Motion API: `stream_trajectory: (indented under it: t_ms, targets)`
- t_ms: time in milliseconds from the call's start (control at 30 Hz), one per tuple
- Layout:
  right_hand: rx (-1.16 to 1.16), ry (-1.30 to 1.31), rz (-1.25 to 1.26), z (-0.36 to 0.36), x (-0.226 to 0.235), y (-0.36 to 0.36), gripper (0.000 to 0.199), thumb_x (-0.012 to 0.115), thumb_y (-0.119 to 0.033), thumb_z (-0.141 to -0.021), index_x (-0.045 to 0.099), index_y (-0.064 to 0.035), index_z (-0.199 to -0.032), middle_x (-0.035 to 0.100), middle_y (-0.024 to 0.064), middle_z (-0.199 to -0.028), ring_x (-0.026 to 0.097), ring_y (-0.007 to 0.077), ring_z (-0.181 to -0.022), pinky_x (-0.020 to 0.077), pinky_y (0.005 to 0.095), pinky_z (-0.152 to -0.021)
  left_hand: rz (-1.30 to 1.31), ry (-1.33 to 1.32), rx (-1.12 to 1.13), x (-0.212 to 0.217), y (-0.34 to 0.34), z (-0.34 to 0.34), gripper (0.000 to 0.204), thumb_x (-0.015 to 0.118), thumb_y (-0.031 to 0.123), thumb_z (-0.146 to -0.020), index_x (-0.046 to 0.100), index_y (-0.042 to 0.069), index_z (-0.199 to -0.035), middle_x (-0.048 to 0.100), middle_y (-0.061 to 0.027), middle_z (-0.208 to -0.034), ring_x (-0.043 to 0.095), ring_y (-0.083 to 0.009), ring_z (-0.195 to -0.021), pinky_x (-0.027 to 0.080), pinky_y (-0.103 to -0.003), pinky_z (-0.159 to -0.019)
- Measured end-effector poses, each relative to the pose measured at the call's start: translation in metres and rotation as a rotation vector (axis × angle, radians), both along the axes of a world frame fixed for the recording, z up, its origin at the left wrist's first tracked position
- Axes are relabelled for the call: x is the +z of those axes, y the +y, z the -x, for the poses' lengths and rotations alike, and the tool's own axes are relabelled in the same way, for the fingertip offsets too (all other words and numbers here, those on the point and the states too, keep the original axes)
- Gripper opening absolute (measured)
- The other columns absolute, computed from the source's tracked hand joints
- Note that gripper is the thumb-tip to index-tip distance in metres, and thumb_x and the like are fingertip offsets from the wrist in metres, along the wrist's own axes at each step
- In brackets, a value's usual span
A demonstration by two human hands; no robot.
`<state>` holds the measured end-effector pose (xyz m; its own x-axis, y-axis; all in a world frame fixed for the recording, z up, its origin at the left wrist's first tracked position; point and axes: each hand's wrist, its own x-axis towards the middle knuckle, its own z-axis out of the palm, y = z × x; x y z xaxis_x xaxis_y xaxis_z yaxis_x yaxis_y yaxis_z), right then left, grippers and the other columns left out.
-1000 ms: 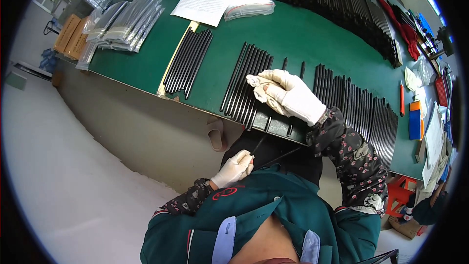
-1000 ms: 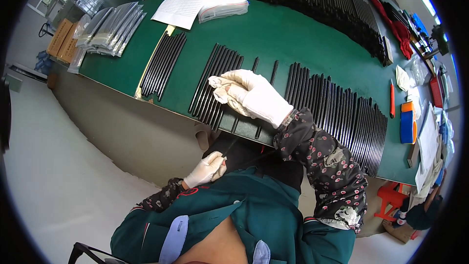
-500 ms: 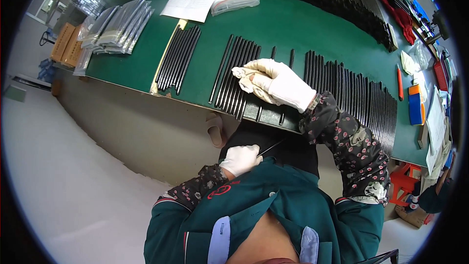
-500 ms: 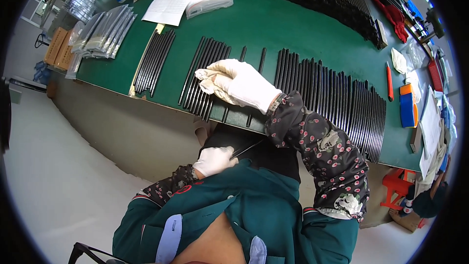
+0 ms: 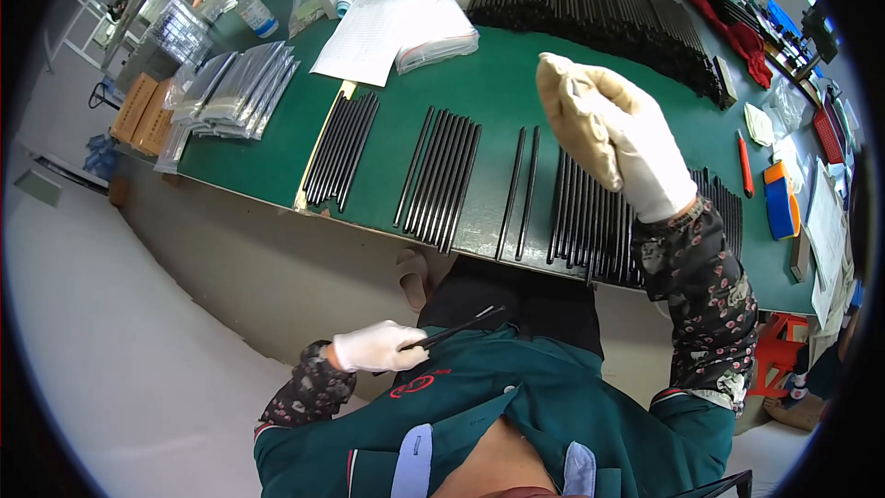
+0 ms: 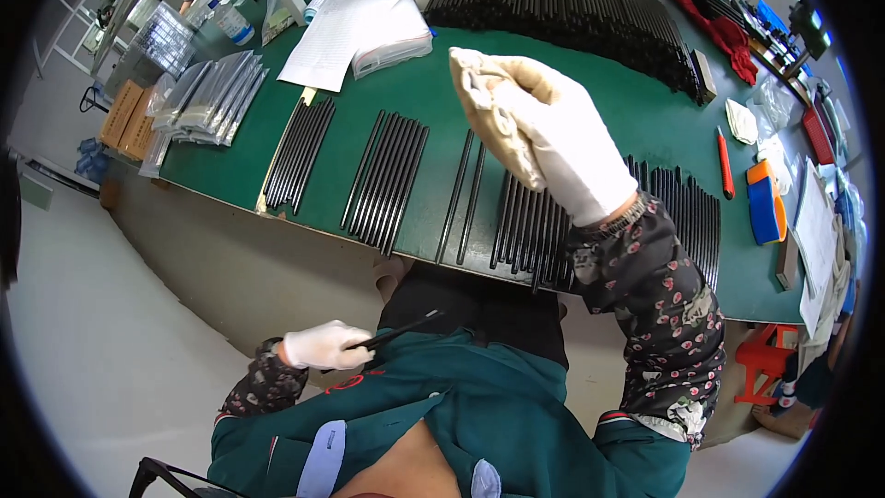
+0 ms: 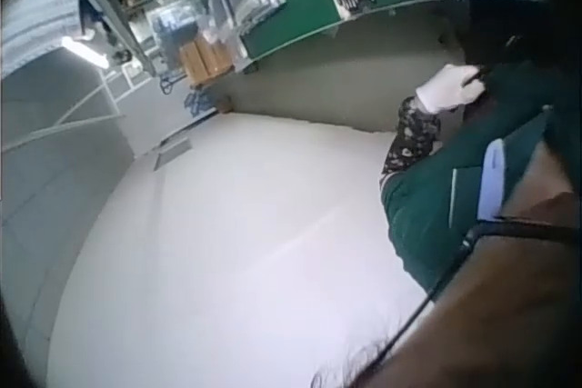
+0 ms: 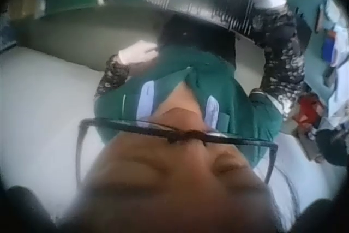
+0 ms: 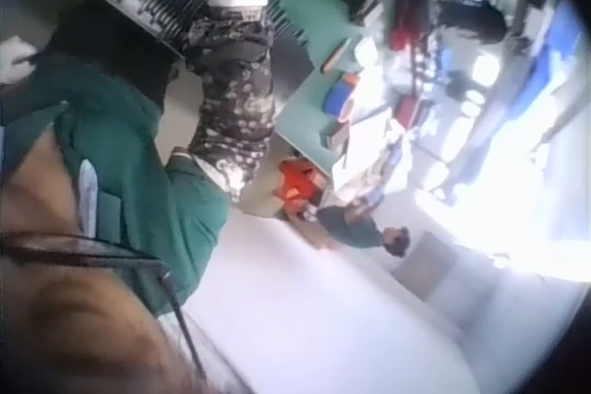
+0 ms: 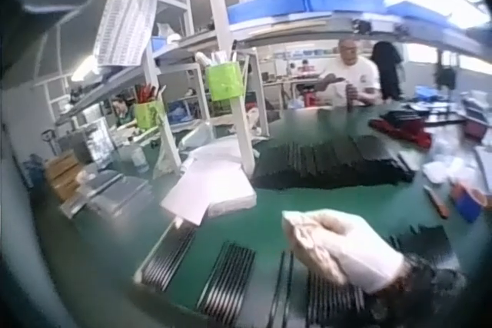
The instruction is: The recorder is cleaning long black industrial rods using a rag at a manufacturing workstation.
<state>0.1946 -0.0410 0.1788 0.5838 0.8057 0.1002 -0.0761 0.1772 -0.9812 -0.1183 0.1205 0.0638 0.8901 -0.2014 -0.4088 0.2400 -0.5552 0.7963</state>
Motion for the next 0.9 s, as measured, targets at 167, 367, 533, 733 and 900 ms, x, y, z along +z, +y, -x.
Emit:
stream_trajectory:
  t_ms: [167, 367, 533, 733, 900]
  targets:
    - [-0.143, -0.029, 0.006, -0.014, -0.01, -0.015, 0.033, 0.057, -0.015, -0.093, 0.056, 0.0053, -0.12, 0.063, 0.0048, -0.103, 0.058, 0.0061, -0.087, 0.0476, 0.0186, -0.079, 0.017, -0.159, 0.32, 0.054, -0.01, -0.046, 0.026, 0.058, 0.021, -0.092, 0.053, 0.004, -0.073, 0.052, -0.0096, -0.053, 0.055, -0.0149, -0.048, 0.042, -0.031, -0.044]
    - [-0.205, -0.036, 0.038, -0.014, -0.012, -0.03, 0.034, 0.058, -0.016, -0.093, 0.056, 0.0047, -0.12, 0.063, 0.0043, -0.103, 0.059, 0.0068, -0.088, 0.0477, 0.0191, -0.08, -0.431, -0.42, 0.623, 0.042, -0.017, -0.134, 0.029, 0.059, 0.026, -0.087, 0.054, 0.001, -0.072, 0.053, -0.0148, -0.059, 0.056, -0.0253, -0.052, 0.044, -0.036, -0.051]
    - [-0.254, 0.055, 0.018, -0.02, -0.022, -0.043, 0.033, 0.061, -0.015, -0.092, 0.057, 0.0033, -0.119, 0.064, 0.0043, -0.102, 0.06, 0.006, -0.083, 0.0487, 0.0173, -0.076, -0.843, -0.615, 0.466, 0.038, -0.03, -0.15, 0.034, 0.064, 0.034, -0.085, 0.055, 0.007, -0.066, 0.052, -0.0134, -0.049, 0.058, -0.0306, -0.049, 0.048, -0.04, -0.049]
    - [-0.31, -0.005, 0.1, -0.034, -0.032, -0.048, 0.04, 0.061, -0.029, -0.094, 0.058, 0.002, -0.12, 0.063, 0.0023, -0.107, 0.058, 0.0056, -0.094, 0.0443, 0.018, -0.085, -0.728, -0.869, 0.018, 0.062, -0.048, -0.163, 0.06, 0.07, 0.042, -0.076, 0.053, 0.003, -0.118, 0.055, -0.0166, -0.122, 0.051, -0.0311, -0.119, 0.042, -0.048, -0.096]
    - [-0.264, 0.011, 0.113, -0.032, -0.037, -0.04, 0.04, 0.062, -0.029, -0.093, 0.059, 0.0026, -0.117, 0.063, 0.0021, -0.102, 0.058, 0.0055, -0.091, 0.0447, 0.0178, -0.084, -0.715, -0.637, -0.094, 0.028, -0.031, -0.146, 0.077, 0.066, 0.049, -0.078, 0.045, 0.002, -0.135, 0.039, -0.0141, -0.145, 0.03, -0.0316, -0.139, 0.016, -0.06, -0.112]
